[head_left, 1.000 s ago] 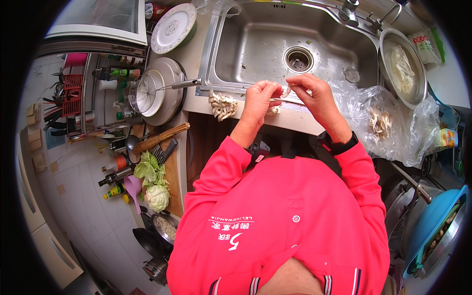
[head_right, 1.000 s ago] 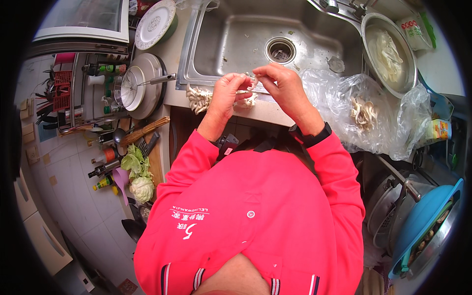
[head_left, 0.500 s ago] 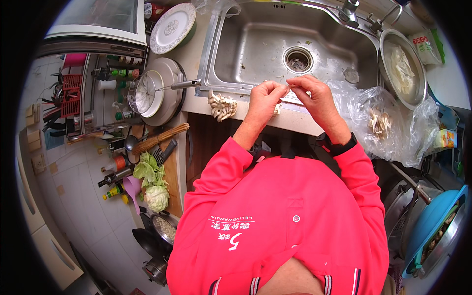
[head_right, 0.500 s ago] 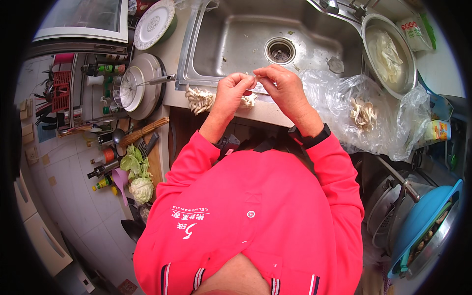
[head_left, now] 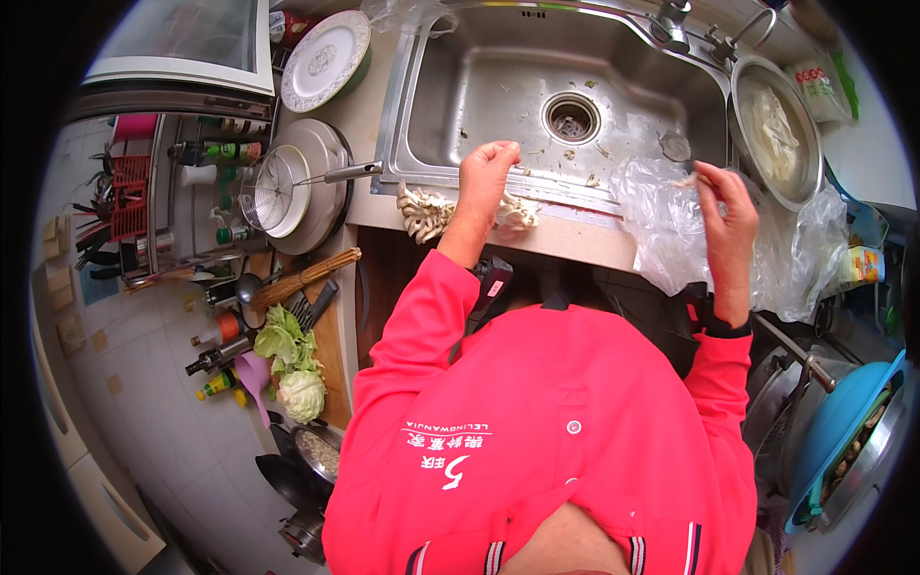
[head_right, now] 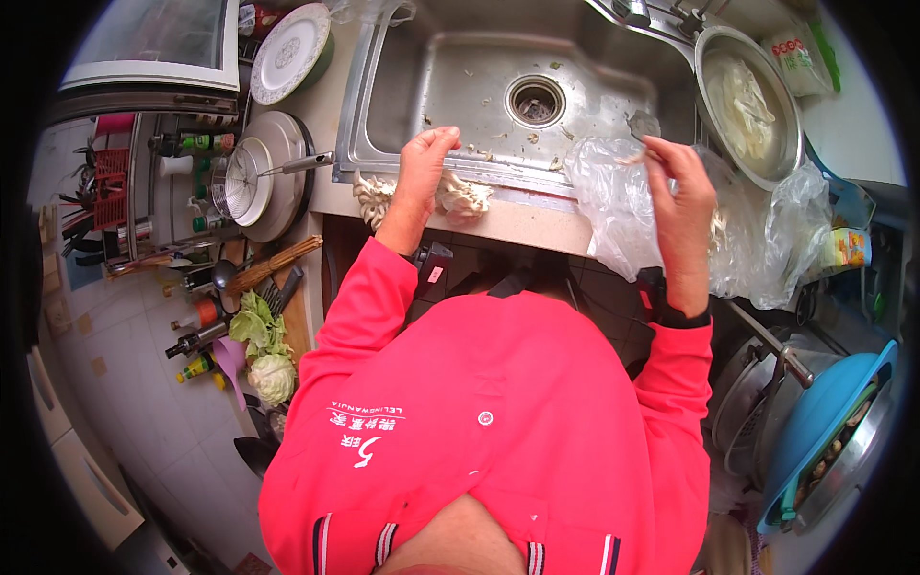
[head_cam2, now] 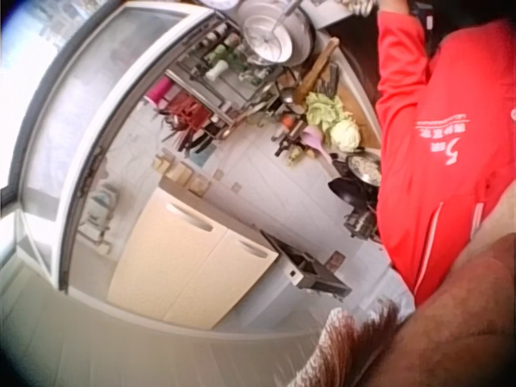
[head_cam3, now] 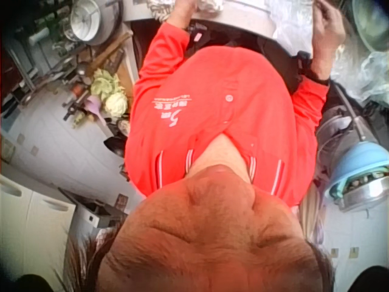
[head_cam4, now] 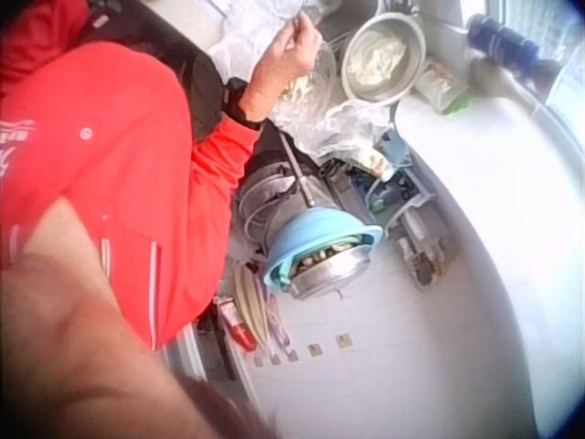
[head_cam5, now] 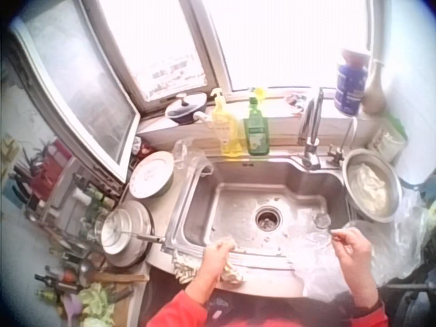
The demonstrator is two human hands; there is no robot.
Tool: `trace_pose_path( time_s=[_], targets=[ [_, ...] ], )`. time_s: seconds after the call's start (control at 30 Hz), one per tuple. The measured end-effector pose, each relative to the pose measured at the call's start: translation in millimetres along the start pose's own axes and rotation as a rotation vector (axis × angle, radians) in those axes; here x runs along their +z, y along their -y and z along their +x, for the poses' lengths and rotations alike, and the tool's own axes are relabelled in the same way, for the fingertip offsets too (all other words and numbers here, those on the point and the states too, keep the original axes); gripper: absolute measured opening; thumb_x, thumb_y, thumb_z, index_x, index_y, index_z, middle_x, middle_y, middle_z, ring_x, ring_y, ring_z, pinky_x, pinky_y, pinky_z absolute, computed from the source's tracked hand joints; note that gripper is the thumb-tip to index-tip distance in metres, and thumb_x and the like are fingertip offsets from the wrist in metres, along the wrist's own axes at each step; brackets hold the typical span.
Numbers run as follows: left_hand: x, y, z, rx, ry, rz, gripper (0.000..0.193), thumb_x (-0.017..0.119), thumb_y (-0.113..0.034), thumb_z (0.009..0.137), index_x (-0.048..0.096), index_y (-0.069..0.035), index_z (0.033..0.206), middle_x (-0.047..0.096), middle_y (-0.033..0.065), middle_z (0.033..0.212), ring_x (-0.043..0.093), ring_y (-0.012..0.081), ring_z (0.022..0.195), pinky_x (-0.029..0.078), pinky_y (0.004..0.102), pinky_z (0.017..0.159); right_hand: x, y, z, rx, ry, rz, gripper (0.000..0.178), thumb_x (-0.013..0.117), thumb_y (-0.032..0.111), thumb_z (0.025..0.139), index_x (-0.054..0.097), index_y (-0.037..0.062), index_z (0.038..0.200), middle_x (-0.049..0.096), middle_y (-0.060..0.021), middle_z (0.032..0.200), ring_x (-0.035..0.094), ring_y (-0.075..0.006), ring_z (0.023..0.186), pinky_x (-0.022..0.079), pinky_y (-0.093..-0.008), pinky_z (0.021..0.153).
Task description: The person moves from a cluttered table to the kitchen sink area and begins separating oyster mushrooms by hand. They repeatedly pull apart clusters into smaller pieces and place them into a plastic bag on the counter.
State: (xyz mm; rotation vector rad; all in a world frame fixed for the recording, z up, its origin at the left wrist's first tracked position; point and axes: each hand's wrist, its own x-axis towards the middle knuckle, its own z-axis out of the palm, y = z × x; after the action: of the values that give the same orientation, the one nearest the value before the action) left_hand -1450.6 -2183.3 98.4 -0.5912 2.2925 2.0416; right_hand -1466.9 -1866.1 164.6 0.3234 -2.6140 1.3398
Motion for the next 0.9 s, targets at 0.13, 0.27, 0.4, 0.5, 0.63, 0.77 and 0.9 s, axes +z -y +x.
trace_pose_path(
  time_s=[0.13,0.27,0.4,0.5,0.63,0.77,0.9],
  targets=[
    [1,2,3,-0.217,0.038,-0.317,0.064,0.042,-0.054,0.094,0.053,-0.001,0.128,0.045,0.0126,0.137,0.037,0.0244,0.13,0.019,0.0468,0.11,-49,-43,-24,0.142,-0.026,-0.355,0.023,0.056,0.002,0.089,0.063,0.0024,0.11,0.063,-0.0087,0.102,0.062,-0.0178,0.093,0.048,-0.0262,0.083],
    [-15,-1,13,-0.433,0.294,-0.636,0.07,0.035,-0.055,0.095,0.041,0.0,0.138,0.036,0.0126,0.146,0.016,0.0266,0.142,0.01,0.0495,0.112,-49,-55,-35,0.005,-0.075,-0.676,0.023,0.057,0.005,0.088,0.063,0.0038,0.11,0.063,-0.0104,0.1,0.063,-0.0208,0.09,0.049,-0.0279,0.081],
    [-18,-2,16,-0.452,0.345,-0.594,0.067,0.04,-0.053,0.095,0.044,-0.001,0.136,0.037,0.0112,0.146,0.02,0.027,0.14,0.011,0.0503,0.112,-12,-27,-19,0.102,-0.002,-0.216,0.015,0.062,0.009,0.085,0.065,0.0056,0.099,0.062,-0.0085,0.089,0.063,-0.0218,0.076,0.049,-0.0308,0.068],
    [-12,-5,14,-0.413,0.232,-0.429,0.06,0.054,-0.044,0.092,0.046,-0.003,0.135,0.039,0.0132,0.143,0.028,0.0282,0.136,0.013,0.0527,0.111,43,6,-4,-0.059,0.087,-0.101,0.005,0.065,0.009,0.082,0.064,0.0067,0.087,0.058,-0.0066,0.078,0.059,-0.0201,0.067,0.047,-0.031,0.061],
    [-7,-10,9,-0.32,0.089,-0.318,0.045,0.067,-0.024,0.087,0.053,-0.008,0.127,0.052,0.007,0.129,0.044,0.0195,0.118,0.026,0.0511,0.104,124,36,16,-0.248,0.151,-0.041,0.033,0.056,-0.002,0.074,0.064,0.0113,0.103,0.062,-0.0073,0.085,0.06,-0.0262,0.081,0.049,-0.0388,0.07],
    [-5,-22,12,-0.53,0.13,-0.585,0.046,0.046,-0.041,0.097,0.05,-0.009,0.13,0.058,0.0079,0.119,0.049,0.0201,0.113,0.034,0.0452,0.101,188,43,24,-0.524,0.14,-0.097,0.055,0.053,-0.001,0.076,0.052,0.0121,0.129,0.05,-0.0088,0.133,0.056,-0.0281,0.11,0.047,-0.0393,0.091],
    [-20,-32,-1,-0.213,0.212,-0.532,0.059,0.038,-0.052,0.097,0.049,-0.007,0.133,0.054,0.0084,0.13,0.044,0.0225,0.125,0.03,0.042,0.104,198,19,35,-0.241,0.427,-0.702,0.043,0.056,0.007,0.077,0.056,0.0109,0.12,0.056,-0.0069,0.116,0.058,-0.0259,0.1,0.046,-0.04,0.085]
  ],
)
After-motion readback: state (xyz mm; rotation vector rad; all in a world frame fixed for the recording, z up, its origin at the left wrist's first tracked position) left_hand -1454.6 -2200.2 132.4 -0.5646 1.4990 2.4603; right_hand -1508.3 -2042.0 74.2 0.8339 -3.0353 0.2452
